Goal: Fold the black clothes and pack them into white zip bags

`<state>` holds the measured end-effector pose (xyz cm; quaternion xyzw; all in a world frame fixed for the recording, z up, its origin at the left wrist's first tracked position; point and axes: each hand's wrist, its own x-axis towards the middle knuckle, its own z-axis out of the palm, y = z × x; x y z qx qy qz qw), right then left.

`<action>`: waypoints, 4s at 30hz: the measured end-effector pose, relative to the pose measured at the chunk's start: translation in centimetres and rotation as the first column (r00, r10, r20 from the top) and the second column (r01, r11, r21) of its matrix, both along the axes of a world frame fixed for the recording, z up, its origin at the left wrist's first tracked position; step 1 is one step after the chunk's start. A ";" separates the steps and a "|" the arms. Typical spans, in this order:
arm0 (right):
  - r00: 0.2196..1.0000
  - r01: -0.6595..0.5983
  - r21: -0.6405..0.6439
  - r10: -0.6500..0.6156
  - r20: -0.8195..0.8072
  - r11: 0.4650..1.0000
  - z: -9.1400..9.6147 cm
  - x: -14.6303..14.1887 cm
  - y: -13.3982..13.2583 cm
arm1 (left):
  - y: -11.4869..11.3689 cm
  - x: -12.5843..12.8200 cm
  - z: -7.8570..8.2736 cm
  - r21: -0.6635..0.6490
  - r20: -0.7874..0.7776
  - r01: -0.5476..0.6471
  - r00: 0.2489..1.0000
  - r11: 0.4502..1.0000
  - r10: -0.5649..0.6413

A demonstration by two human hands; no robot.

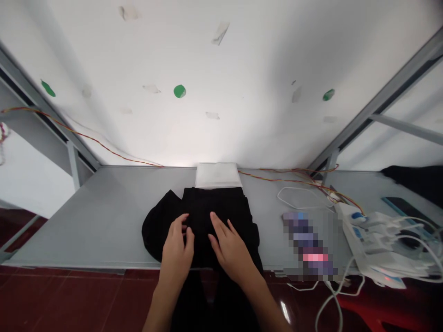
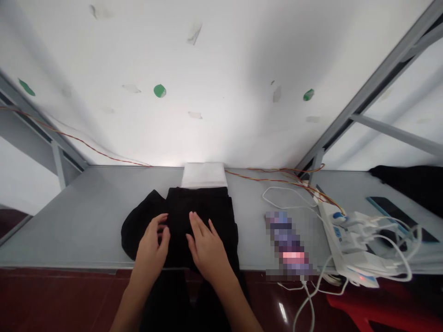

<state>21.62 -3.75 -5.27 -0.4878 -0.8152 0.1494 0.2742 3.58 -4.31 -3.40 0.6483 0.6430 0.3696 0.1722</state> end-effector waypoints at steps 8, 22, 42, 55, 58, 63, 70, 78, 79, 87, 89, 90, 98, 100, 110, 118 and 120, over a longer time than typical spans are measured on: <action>0.984 0.162 -0.042 -0.164 -0.070 0.986 2.5 -2.4 0.5 | 2.3 -0.3 0.6 -0.218 -0.253 -0.118 0.966 0.969 0.061; 0.872 0.248 -0.264 -0.334 -0.358 0.932 2.9 3.8 2.3 | 1.7 5.1 2.7 -0.036 0.298 0.441 0.861 0.897 -0.412; 0.966 0.226 0.002 -0.224 -0.128 0.974 1.3 9.3 7.2 | 7.7 0.4 2.7 -0.045 0.113 0.262 0.960 0.964 -0.255; 0.814 0.467 -0.228 -0.516 -0.267 0.854 1.2 9.2 20.3 | 23.0 -1.1 2.8 -0.279 0.239 0.113 0.970 0.954 -0.045; 0.812 0.410 -0.209 -0.460 -0.360 0.888 3.0 9.3 19.2 | 20.7 -1.5 5.4 -0.226 0.350 0.154 0.934 0.962 -0.067; 0.801 0.171 -0.235 -0.274 -0.532 0.957 5.0 7.6 16.6 | 10.8 -3.4 7.9 -0.090 0.395 0.229 0.901 0.969 -0.177; 0.973 0.062 -0.258 -0.115 -0.198 0.964 3.1 9.9 11.0 | -2.0 -1.7 2.4 -0.154 -0.118 -0.055 0.992 0.987 0.037; 0.973 0.076 -0.559 0.060 0.222 0.825 4.4 11.3 10.0 | 0.9 2.8 0.9 -0.126 -0.542 0.111 0.825 0.986 -0.162; 0.967 0.058 -0.571 0.097 0.237 0.819 4.7 11.3 9.8 | 1.2 2.7 0.6 -0.146 -0.552 0.116 0.815 0.982 -0.178; 0.970 -0.208 -0.612 0.082 -0.228 0.763 3.9 13.4 5.2 | 0.6 1.7 -0.6 -0.096 -0.620 0.180 0.759 0.979 -0.201; 0.951 -0.224 -0.609 0.033 -0.308 0.761 3.4 13.7 4.5 | 0.5 1.8 -0.7 -0.080 -0.628 0.199 0.750 0.977 -0.205; 0.938 -0.230 -0.606 0.009 -0.345 0.762 3.1 13.7 4.3 | 0.5 1.9 -0.8 -0.071 -0.635 0.205 0.746 0.976 -0.202; 0.725 -0.346 -0.613 -0.212 -0.655 0.710 2.0 8.9 5.7 | 0.4 1.5 -1.3 -0.032 -0.628 0.246 0.749 0.969 -0.211; 0.766 -0.355 -0.587 -0.133 -0.629 0.727 1.7 7.6 6.3 | 0.4 1.3 -1.4 -0.029 -0.587 0.241 0.782 0.970 -0.212; 0.881 -0.347 -0.497 0.095 -0.463 0.795 2.0 5.8 7.3 | 0.4 0.9 -1.4 0.091 -0.352 0.244 0.915 0.966 -0.198; 0.647 -0.302 -0.592 -0.296 -0.703 0.747 0.7 3.3 5.7 | 0.0 0.8 -1.0 0.141 -0.546 0.362 0.805 0.921 -0.233; 0.682 -0.342 -0.590 -0.239 -0.691 0.731 0.6 3.3 5.2 | 0.2 0.7 -0.9 0.143 -0.532 0.363 0.813 0.921 -0.238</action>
